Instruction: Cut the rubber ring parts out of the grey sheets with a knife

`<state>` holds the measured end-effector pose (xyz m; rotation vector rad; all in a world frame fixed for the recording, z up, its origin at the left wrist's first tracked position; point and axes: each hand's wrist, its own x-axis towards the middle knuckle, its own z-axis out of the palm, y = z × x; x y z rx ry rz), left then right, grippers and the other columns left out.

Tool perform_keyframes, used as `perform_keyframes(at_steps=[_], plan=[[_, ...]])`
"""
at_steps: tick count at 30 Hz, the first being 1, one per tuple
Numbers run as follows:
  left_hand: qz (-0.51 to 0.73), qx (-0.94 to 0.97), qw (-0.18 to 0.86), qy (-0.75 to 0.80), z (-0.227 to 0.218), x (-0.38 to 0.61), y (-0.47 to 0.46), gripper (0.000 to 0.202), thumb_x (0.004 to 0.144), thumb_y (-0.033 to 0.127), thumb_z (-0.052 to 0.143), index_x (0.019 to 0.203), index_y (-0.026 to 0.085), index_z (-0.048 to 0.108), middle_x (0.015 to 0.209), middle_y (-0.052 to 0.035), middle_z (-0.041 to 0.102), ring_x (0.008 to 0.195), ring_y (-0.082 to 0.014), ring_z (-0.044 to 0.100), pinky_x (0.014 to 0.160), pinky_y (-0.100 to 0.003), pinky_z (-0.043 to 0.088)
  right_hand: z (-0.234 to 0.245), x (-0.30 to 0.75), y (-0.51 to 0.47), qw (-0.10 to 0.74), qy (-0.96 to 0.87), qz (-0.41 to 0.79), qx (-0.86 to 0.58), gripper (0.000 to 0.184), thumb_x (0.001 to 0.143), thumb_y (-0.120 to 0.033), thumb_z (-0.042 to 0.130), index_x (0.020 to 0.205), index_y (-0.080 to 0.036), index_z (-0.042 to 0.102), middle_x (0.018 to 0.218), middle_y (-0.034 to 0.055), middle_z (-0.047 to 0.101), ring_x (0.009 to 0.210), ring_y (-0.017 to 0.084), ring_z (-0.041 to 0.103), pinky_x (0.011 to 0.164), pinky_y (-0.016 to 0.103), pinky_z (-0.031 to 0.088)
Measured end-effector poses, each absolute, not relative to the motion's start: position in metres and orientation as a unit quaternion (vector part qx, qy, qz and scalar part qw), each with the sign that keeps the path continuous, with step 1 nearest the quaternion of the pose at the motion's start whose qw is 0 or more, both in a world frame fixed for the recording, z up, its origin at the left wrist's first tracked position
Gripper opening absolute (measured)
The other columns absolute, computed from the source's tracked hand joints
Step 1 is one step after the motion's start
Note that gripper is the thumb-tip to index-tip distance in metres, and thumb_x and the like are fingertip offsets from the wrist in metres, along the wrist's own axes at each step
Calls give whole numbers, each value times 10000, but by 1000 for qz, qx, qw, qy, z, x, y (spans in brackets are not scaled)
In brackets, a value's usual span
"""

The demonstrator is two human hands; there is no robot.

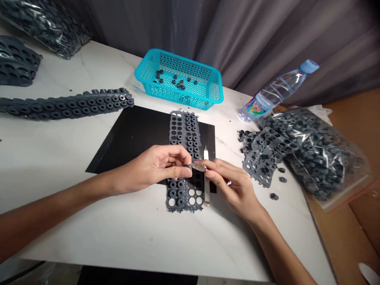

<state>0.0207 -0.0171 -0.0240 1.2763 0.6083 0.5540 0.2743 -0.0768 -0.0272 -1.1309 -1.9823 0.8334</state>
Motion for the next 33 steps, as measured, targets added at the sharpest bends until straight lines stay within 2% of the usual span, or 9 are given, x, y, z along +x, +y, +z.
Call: perform_keyframes(at_steps=[6, 11, 18, 23, 33], plan=[[246, 576, 730, 274, -25, 20, -17, 210, 941, 317, 803, 963, 170, 655, 913, 2, 597, 839, -124, 565, 747, -253, 469, -28, 274, -77, 347, -768, 315, -437, 286, 1111, -254, 580, 1309, -203, 780, 808, 29, 661, 687, 162, 562, 667, 308, 480], [247, 583, 720, 284, -25, 21, -17, 247, 927, 361, 811, 962, 171, 658, 917, -7, 605, 841, -139, 579, 750, -270, 484, -28, 274, -77, 345, -767, 311, -443, 294, 1109, -269, 578, 1308, -198, 783, 780, 25, 620, 681, 166, 550, 644, 306, 464], [246, 585, 717, 288, -28, 19, -17, 227, 938, 352, 801, 969, 172, 667, 929, -11, 609, 843, -138, 574, 749, -267, 479, -31, 275, -77, 353, -760, 324, -439, 309, 1091, -216, 603, 1353, -199, 767, 816, 29, 633, 699, 161, 555, 650, 303, 456], [236, 577, 727, 289, -30, 20, -18, 204, 952, 334, 791, 987, 178, 665, 934, -5, 608, 853, -130, 568, 758, -256, 477, -27, 268, -77, 369, -741, 340, -446, 287, 1096, -224, 591, 1290, -211, 803, 767, 17, 616, 682, 159, 569, 630, 298, 454], [244, 596, 711, 283, -30, 17, -15, 193, 963, 343, 780, 982, 177, 681, 948, -17, 640, 874, -146, 608, 790, -276, 501, -24, 276, -74, 365, -733, 329, -469, 293, 1101, -303, 584, 1235, -202, 824, 782, 37, 681, 677, 175, 598, 642, 314, 487]])
